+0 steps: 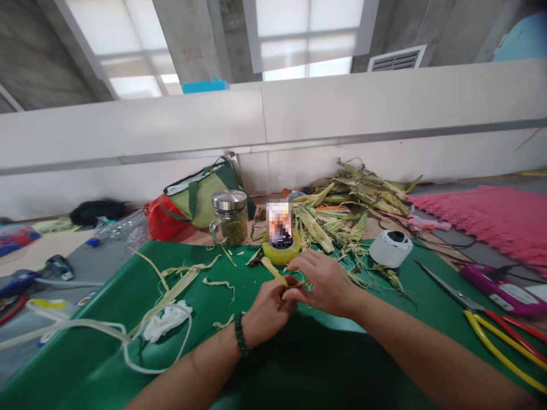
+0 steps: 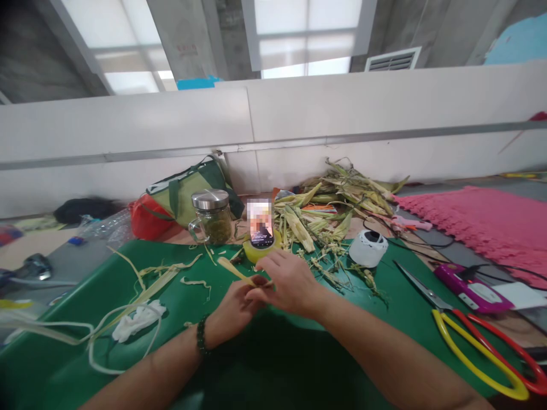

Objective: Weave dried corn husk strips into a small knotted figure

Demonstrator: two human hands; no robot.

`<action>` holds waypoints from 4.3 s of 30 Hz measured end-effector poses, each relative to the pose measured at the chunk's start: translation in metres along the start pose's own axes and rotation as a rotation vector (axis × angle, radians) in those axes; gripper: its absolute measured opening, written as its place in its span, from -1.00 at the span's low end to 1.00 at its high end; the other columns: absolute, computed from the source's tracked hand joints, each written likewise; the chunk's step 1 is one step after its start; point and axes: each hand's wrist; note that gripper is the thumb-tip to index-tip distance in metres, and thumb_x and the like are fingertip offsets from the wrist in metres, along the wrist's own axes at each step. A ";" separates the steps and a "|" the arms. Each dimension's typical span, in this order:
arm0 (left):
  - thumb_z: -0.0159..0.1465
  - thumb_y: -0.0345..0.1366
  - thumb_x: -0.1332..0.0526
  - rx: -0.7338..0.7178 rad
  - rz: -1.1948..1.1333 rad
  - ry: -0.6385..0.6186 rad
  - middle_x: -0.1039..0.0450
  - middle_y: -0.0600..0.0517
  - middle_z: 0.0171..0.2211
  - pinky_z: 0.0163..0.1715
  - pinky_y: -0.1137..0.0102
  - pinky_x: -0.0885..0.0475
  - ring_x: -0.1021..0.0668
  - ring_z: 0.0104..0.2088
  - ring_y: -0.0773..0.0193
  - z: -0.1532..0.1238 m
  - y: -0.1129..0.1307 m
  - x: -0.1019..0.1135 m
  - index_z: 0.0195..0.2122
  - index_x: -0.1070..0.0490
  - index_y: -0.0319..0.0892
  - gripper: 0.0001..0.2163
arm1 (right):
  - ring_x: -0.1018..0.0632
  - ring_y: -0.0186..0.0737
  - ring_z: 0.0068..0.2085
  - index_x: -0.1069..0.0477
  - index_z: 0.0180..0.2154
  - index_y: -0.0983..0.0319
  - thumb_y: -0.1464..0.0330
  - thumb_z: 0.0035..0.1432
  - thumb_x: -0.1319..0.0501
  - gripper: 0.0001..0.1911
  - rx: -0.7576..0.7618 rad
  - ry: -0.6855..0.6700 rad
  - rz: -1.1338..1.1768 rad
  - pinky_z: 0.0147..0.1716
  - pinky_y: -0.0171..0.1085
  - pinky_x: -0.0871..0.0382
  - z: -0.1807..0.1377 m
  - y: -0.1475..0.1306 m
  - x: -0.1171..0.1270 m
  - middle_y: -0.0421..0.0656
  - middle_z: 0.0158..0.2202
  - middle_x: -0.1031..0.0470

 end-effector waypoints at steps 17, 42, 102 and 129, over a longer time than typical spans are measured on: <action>0.10 0.10 -0.20 0.305 -0.592 0.008 -0.43 0.03 -0.58 -0.50 0.46 -0.38 -0.46 -0.58 0.36 0.008 0.010 0.026 -0.43 -0.40 -0.28 -0.56 | -0.33 -0.43 -0.61 -0.33 -0.49 0.28 0.07 0.09 -0.19 -0.61 -0.556 -0.464 0.941 -0.64 -0.43 -0.21 0.008 0.016 0.000 -0.29 -0.62 -0.31; 0.17 -0.11 -0.20 0.493 -0.757 -0.055 -0.46 -0.01 -0.62 -0.63 0.53 -0.35 -0.46 -0.65 0.39 0.011 0.006 0.038 -0.46 -0.41 -0.31 -0.70 | -0.42 -0.38 -0.62 -0.34 -0.39 0.28 -0.10 0.11 -0.06 -0.45 -0.644 -0.350 1.170 -0.61 -0.38 -0.31 0.006 0.027 0.000 -0.20 -0.59 -0.46; 0.16 -0.04 -0.15 0.408 -0.265 -0.205 -0.13 0.18 -0.66 -0.62 0.48 -0.06 -0.17 -0.63 0.42 0.009 0.007 0.038 -0.57 -0.26 -0.19 -0.67 | -0.33 -0.42 -0.63 -0.31 -0.58 0.28 0.12 0.13 -0.15 -0.60 -0.521 -0.501 0.713 -0.65 -0.44 -0.13 0.003 0.018 -0.019 -0.26 -0.66 -0.32; 0.22 -0.08 -0.11 0.153 -0.147 -0.009 -0.28 0.10 -0.50 -0.46 0.47 -0.25 -0.31 -0.47 0.36 0.007 0.012 0.031 -0.46 -0.27 -0.20 -0.72 | -0.27 -0.45 -0.62 -0.34 -0.57 0.29 0.00 -0.10 -0.30 -0.54 -0.616 -0.555 0.967 -0.66 -0.43 -0.14 0.001 0.017 -0.030 -0.30 -0.66 -0.27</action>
Point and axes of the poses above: each hand's wrist, its own z-axis towards the middle knuckle, its own x-axis out of the back of the hand, y = z × x
